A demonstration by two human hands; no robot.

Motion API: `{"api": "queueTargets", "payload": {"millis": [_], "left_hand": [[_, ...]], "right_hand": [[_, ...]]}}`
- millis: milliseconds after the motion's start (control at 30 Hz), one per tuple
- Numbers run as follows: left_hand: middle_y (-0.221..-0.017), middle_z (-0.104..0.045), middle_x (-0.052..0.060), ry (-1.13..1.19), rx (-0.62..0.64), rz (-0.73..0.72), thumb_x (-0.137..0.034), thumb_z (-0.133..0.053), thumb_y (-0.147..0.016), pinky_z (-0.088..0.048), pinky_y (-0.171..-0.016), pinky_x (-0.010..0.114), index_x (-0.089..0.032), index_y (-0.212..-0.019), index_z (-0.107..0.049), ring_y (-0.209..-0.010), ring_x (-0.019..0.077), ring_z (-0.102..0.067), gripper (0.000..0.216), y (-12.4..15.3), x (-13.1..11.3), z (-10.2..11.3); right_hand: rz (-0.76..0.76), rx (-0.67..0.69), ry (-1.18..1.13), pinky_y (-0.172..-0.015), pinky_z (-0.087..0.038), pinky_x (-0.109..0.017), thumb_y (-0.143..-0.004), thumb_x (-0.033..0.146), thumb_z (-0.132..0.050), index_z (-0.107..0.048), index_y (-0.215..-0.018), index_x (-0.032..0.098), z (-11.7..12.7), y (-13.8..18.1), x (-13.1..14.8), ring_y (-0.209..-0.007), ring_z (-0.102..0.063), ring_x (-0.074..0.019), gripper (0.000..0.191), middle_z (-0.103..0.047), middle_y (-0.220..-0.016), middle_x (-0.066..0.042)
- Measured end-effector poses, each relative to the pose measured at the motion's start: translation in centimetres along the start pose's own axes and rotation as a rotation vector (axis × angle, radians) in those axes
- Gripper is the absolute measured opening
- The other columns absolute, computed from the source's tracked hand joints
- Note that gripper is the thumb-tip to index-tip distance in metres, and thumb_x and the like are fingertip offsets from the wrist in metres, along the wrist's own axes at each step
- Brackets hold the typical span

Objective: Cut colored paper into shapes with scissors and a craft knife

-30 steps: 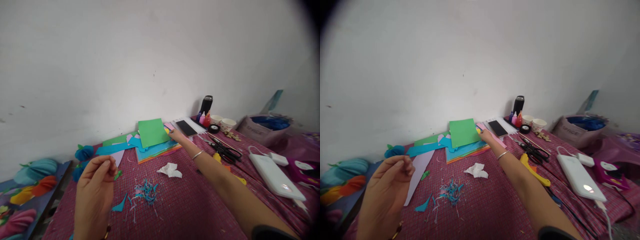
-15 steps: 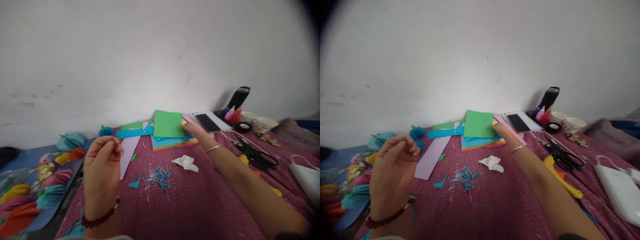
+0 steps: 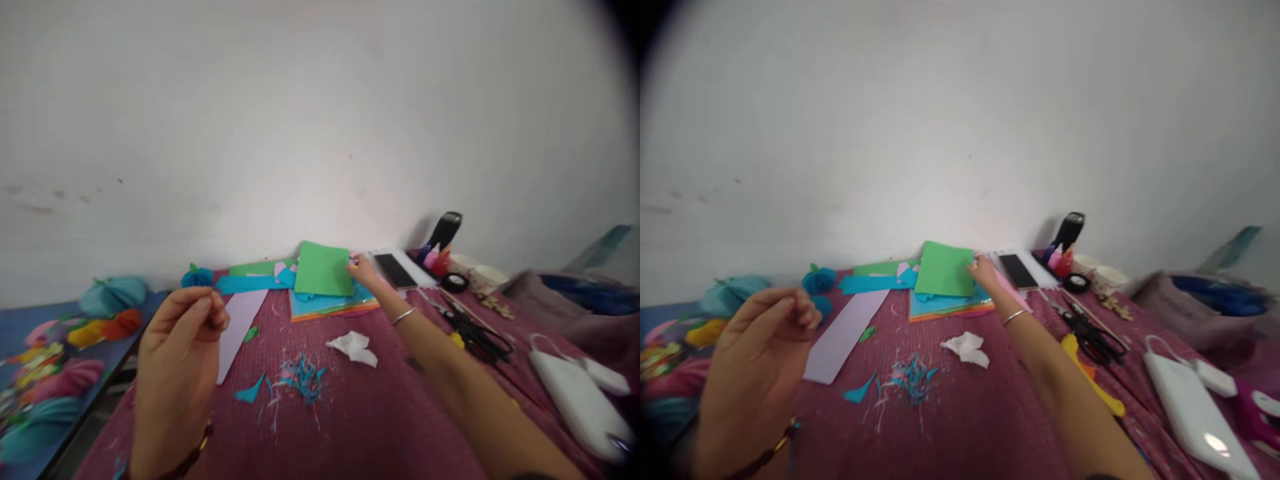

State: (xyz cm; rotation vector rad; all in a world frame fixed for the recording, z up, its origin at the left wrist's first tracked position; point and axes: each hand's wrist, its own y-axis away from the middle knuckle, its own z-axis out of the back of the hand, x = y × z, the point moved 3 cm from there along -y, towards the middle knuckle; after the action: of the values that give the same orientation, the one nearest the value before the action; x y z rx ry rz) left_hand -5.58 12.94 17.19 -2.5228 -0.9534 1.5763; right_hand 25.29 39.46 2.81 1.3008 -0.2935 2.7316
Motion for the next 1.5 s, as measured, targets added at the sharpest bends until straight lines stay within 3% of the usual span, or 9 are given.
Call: {"api": "queueTargets", "payload": {"millis": [200,400,667,833,1067,1233,1333,1400,1500], "left_hand": [[-0.07,-0.058,-0.001,-0.014,-0.068,0.043,-0.017,-0.073,-0.063,-0.046,-0.051,0.018,-0.019,-0.072,-0.066,-0.06,0.0093,-0.052,0.011,-1.0,1.2,0.9],[-0.062,-0.059,-0.001,-0.054,-0.138,0.064,-0.018,-0.075,-0.056,-0.044,-0.046,0.016,-0.018,-0.068,-0.067,-0.054,0.0084,-0.051,0.015,-1.3,1.8,1.0],[-0.061,-0.06,-0.002,-0.106,-0.113,0.086,-0.021,-0.078,-0.052,-0.045,-0.049,0.014,-0.018,-0.066,-0.068,-0.054,0.0073,-0.052,0.018,-1.2,2.7,0.4],[-0.063,-0.06,-0.002,-0.102,-0.085,0.067,-0.022,-0.076,-0.056,-0.044,-0.05,0.014,-0.019,-0.069,-0.068,-0.055,0.0071,-0.052,0.015,-0.8,2.2,0.3],[-0.062,-0.059,-0.001,-0.061,-0.005,0.019,-0.023,-0.073,-0.063,-0.044,-0.052,0.016,-0.02,-0.071,-0.067,-0.055,0.008,-0.052,0.011,0.1,0.7,-0.1],[-0.071,-0.062,-0.001,-0.073,0.122,-0.008,-0.027,-0.073,-0.068,-0.045,-0.056,0.017,-0.021,-0.083,-0.067,-0.062,0.0093,-0.054,0.017,1.2,0.4,-0.7],[-0.103,-0.064,0.005,-0.186,0.241,-0.086,-0.023,-0.076,-0.065,-0.05,-0.075,0.024,-0.026,-0.113,-0.06,-0.092,0.0164,-0.06,0.05,1.5,1.0,-1.9],[-0.13,-0.053,0.009,-0.257,0.311,-0.145,-0.018,-0.079,-0.059,-0.047,-0.09,0.034,-0.03,-0.132,-0.045,-0.117,0.0234,-0.052,0.081,1.5,1.8,-3.5],[-0.144,-0.04,0.013,-0.357,0.425,-0.11,-0.016,-0.082,-0.05,-0.041,-0.099,0.044,-0.029,-0.136,-0.042,-0.13,0.031,-0.041,0.096,1.4,3.4,-6.3]], "right_hand": [[0.024,-0.044,0.009,-0.083,-0.046,-0.029,-0.07,0.028,-0.074,-0.052,-0.123,0.015,0.1,-2.7,1.3,-0.104,-0.06,-0.0244,0.058,-0.063,-0.113,-0.014],[-0.027,0.008,-0.062,-0.084,-0.051,-0.042,-0.091,0.033,-0.056,-0.054,-0.121,0.016,-1.1,-4.9,0.9,-0.1,-0.06,-0.0213,0.034,-0.057,-0.119,-0.009],[-0.078,0.048,-0.239,-0.083,-0.052,-0.041,-0.091,0.032,-0.056,-0.055,-0.12,0.016,-2.2,-5.9,0.7,-0.101,-0.059,-0.0215,0.033,-0.057,-0.12,-0.009],[-0.094,0.097,-0.403,-0.083,-0.052,-0.041,-0.091,0.033,-0.056,-0.055,-0.12,0.015,-1.0,-4.9,1.7,-0.1,-0.059,-0.0217,0.034,-0.057,-0.12,-0.009],[-0.046,0.07,-0.599,-0.081,-0.053,-0.04,-0.092,0.033,-0.055,-0.055,-0.118,0.015,5.0,-0.8,4.9,-0.096,-0.061,-0.0197,0.031,-0.059,-0.115,-0.009],[0.051,0.058,-0.727,-0.059,-0.047,-0.024,-0.078,0.036,-0.065,-0.058,-0.084,0.017,10.2,4.8,7.2,-0.059,-0.056,-0.012,0.021,-0.06,-0.067,0.002],[0.097,0.113,-0.771,-0.051,-0.042,-0.022,-0.067,0.038,-0.071,-0.054,-0.075,0.019,12.6,8.7,8.2,-0.051,-0.049,-0.0101,0.026,-0.054,-0.057,0.005],[0.107,0.172,-0.78,-0.048,-0.039,-0.021,-0.062,0.039,-0.073,-0.054,-0.073,0.02,13.9,11.5,8.5,-0.048,-0.046,-0.0094,0.029,-0.052,-0.055,0.006],[0.101,0.259,-0.79,-0.048,-0.038,-0.021,-0.057,0.039,-0.077,-0.056,-0.074,0.02,15.3,15.2,8.6,-0.048,-0.045,-0.0091,0.033,-0.053,-0.056,0.005]]}}
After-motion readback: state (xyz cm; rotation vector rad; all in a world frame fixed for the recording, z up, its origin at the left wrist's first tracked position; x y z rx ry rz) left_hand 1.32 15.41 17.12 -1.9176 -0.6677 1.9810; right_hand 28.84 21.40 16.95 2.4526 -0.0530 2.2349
